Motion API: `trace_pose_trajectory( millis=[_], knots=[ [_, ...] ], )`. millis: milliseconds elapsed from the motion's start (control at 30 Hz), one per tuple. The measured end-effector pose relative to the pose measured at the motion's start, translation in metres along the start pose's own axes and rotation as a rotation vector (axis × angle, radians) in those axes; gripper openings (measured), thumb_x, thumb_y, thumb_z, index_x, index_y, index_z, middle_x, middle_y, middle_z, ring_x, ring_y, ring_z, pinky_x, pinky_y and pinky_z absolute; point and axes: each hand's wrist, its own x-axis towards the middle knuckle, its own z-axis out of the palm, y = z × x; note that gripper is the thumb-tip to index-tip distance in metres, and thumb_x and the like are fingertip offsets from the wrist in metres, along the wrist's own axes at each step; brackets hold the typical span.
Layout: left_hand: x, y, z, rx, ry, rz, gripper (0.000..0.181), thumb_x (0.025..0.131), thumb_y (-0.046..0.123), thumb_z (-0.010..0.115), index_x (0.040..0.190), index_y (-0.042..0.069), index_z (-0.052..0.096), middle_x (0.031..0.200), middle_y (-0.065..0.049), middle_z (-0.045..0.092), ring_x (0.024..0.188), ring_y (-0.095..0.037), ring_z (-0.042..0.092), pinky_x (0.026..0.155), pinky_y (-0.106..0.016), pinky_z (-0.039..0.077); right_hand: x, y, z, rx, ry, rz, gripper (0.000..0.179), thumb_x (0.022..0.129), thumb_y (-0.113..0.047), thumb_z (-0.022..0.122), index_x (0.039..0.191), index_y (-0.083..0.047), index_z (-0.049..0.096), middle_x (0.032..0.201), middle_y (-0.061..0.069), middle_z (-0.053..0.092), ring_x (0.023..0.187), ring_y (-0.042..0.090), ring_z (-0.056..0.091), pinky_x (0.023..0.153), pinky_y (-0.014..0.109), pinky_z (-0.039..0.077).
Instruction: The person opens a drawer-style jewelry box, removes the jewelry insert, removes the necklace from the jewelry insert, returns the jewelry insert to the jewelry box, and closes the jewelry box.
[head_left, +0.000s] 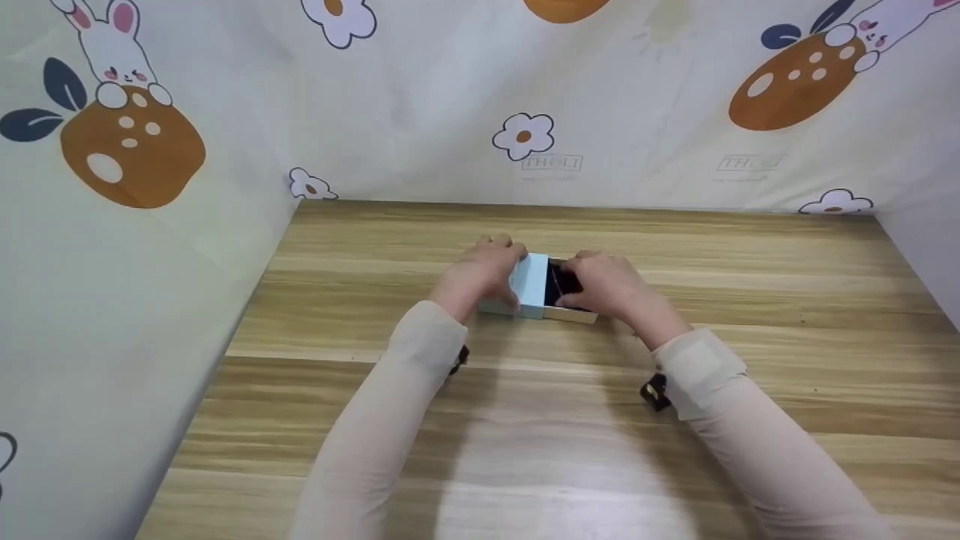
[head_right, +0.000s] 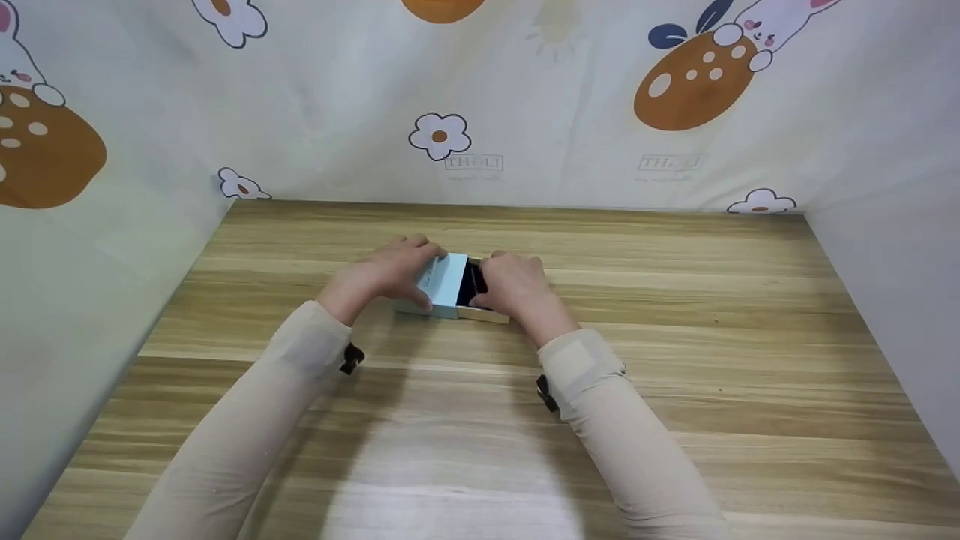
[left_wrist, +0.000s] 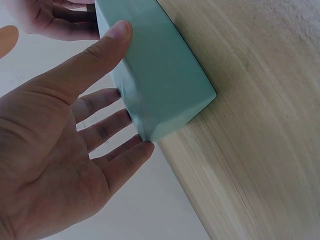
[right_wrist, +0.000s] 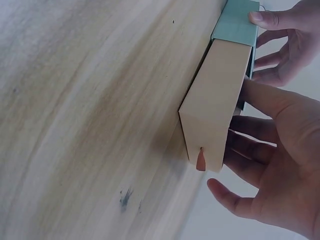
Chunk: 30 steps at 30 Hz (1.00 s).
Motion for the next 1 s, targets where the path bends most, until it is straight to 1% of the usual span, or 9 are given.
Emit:
trace_pose_trajectory(
  millis=[67, 233, 367, 500, 600, 800, 1000],
  knots=[
    [0.0, 0.0, 0.0, 0.0, -0.004, -0.006, 0.081, 0.078, 0.026, 0.086, 0.147, 0.015, 0.044, 0.15, -0.01, 0.043, 0.134, -0.029, 0.039, 0.113, -0.045, 0.039, 0.0, -0.001, 0.001, -0.013, 0.001, 0.004, 0.058, 0.085, -0.038, 0.078, 0.129, -0.003, 0.064, 0.118, 0.017, 0.068, 0.101, 0.033, 0.066, 0.09, 0.052, 0.053],
    [0.001, -0.001, 0.0, 0.037, -0.004, 0.017, 0.079, 0.079, 0.028, 0.085, 0.145, 0.013, 0.044, 0.147, -0.012, 0.043, 0.132, -0.031, 0.041, 0.111, -0.045, 0.041, 0.0, -0.003, 0.004, -0.03, 0.013, 0.017, 0.052, 0.083, -0.036, 0.08, 0.124, -0.006, 0.067, 0.11, 0.015, 0.066, 0.094, 0.032, 0.064, 0.084, 0.055, 0.053],
    [0.001, -0.001, 0.0, 0.042, -0.001, 0.026, 0.078, 0.079, 0.028, 0.085, 0.144, 0.011, 0.045, 0.144, -0.013, 0.045, 0.131, -0.032, 0.042, 0.11, -0.045, 0.041, 0.001, -0.004, 0.007, -0.014, 0.005, 0.037, 0.05, 0.084, -0.034, 0.079, 0.125, -0.008, 0.066, 0.111, 0.014, 0.063, 0.099, 0.033, 0.062, 0.085, 0.059, 0.049],
    [0.001, 0.0, 0.0, 0.034, -0.002, 0.021, 0.078, 0.079, 0.028, 0.085, 0.144, 0.012, 0.046, 0.143, -0.012, 0.045, 0.131, -0.032, 0.042, 0.11, -0.044, 0.041, 0.001, -0.005, 0.008, -0.028, 0.005, 0.043, 0.054, 0.085, -0.035, 0.078, 0.127, -0.004, 0.064, 0.115, 0.016, 0.06, 0.108, 0.037, 0.059, 0.089, 0.061, 0.046],
    [0.001, 0.001, 0.0, 0.031, -0.003, 0.017, 0.079, 0.079, 0.028, 0.085, 0.145, 0.012, 0.045, 0.145, -0.012, 0.045, 0.133, -0.032, 0.041, 0.111, -0.045, 0.041, 0.001, -0.005, 0.009, -0.051, 0.011, 0.042, 0.056, 0.085, -0.036, 0.078, 0.126, -0.001, 0.063, 0.117, 0.017, 0.06, 0.112, 0.039, 0.058, 0.093, 0.063, 0.045],
    [0.001, 0.001, 0.0, 0.015, -0.001, 0.008, 0.079, 0.079, 0.026, 0.086, 0.145, 0.013, 0.045, 0.144, -0.011, 0.045, 0.131, -0.031, 0.042, 0.11, -0.044, 0.042, 0.002, -0.005, 0.011, -0.052, 0.013, 0.047, 0.054, 0.086, -0.035, 0.077, 0.124, 0.0, 0.062, 0.119, 0.017, 0.059, 0.114, 0.039, 0.056, 0.095, 0.063, 0.044],
    [0.001, 0.0, 0.0, 0.011, -0.001, 0.003, 0.079, 0.079, 0.026, 0.085, 0.146, 0.014, 0.045, 0.145, -0.011, 0.045, 0.131, -0.029, 0.042, 0.11, -0.044, 0.041, 0.001, -0.005, 0.014, -0.063, 0.043, 0.041, 0.05, 0.086, -0.035, 0.077, 0.12, -0.002, 0.064, 0.117, 0.015, 0.06, 0.114, 0.037, 0.058, 0.096, 0.064, 0.044]
  ],
)
